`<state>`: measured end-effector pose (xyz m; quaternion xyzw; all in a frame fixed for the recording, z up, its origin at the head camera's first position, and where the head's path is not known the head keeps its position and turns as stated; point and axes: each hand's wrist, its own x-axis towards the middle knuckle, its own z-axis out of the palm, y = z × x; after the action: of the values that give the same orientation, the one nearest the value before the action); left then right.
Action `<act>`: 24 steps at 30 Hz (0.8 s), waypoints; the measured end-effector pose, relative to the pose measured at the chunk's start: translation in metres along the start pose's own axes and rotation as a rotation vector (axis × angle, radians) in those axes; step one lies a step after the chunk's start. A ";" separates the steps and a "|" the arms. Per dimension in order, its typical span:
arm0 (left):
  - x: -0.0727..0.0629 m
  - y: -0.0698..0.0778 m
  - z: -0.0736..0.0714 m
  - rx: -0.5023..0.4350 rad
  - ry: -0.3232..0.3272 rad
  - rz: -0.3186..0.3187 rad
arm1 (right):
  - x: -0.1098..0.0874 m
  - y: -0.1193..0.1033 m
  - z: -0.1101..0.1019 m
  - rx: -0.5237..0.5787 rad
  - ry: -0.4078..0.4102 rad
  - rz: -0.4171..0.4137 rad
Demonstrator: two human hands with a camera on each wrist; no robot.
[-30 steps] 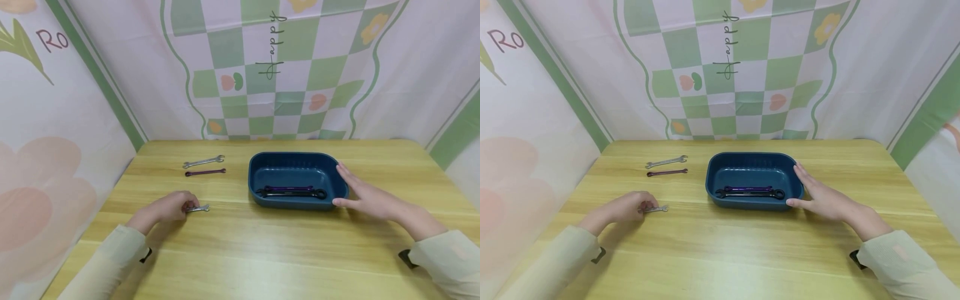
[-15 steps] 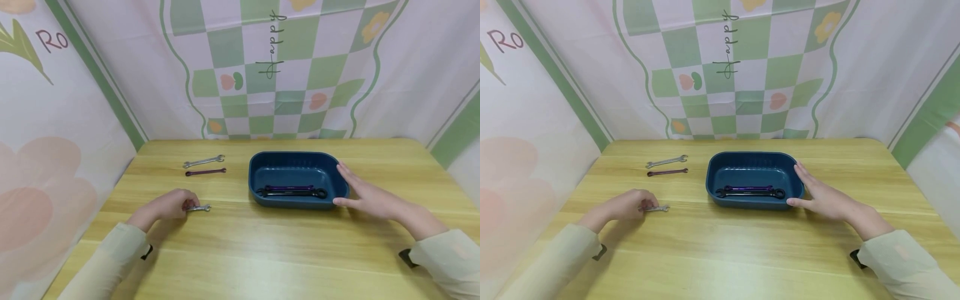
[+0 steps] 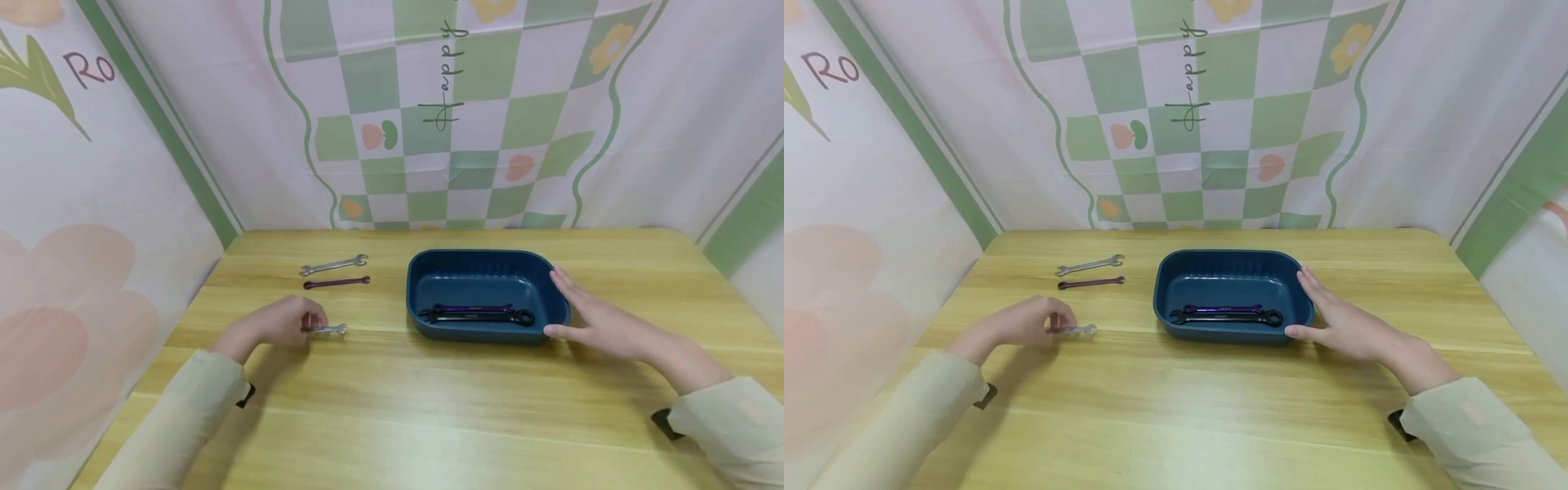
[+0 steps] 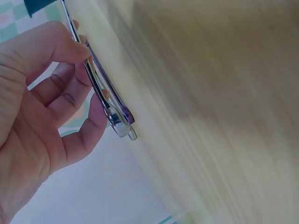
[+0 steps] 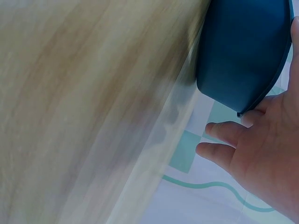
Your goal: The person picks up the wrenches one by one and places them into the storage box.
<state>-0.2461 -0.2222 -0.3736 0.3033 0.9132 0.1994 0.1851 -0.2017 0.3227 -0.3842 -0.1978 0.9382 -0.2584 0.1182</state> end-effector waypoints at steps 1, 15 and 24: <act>0.000 0.001 -0.001 0.002 -0.002 -0.005 | 0.000 0.000 0.000 0.000 0.001 0.000; 0.019 0.015 -0.010 0.007 -0.010 -0.008 | 0.000 0.001 0.000 0.001 0.002 -0.006; 0.032 0.030 -0.014 0.034 -0.010 -0.002 | 0.001 0.003 0.001 0.011 0.005 -0.013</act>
<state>-0.2621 -0.1841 -0.3542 0.3066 0.9158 0.1821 0.1848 -0.2034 0.3240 -0.3868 -0.2028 0.9357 -0.2647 0.1152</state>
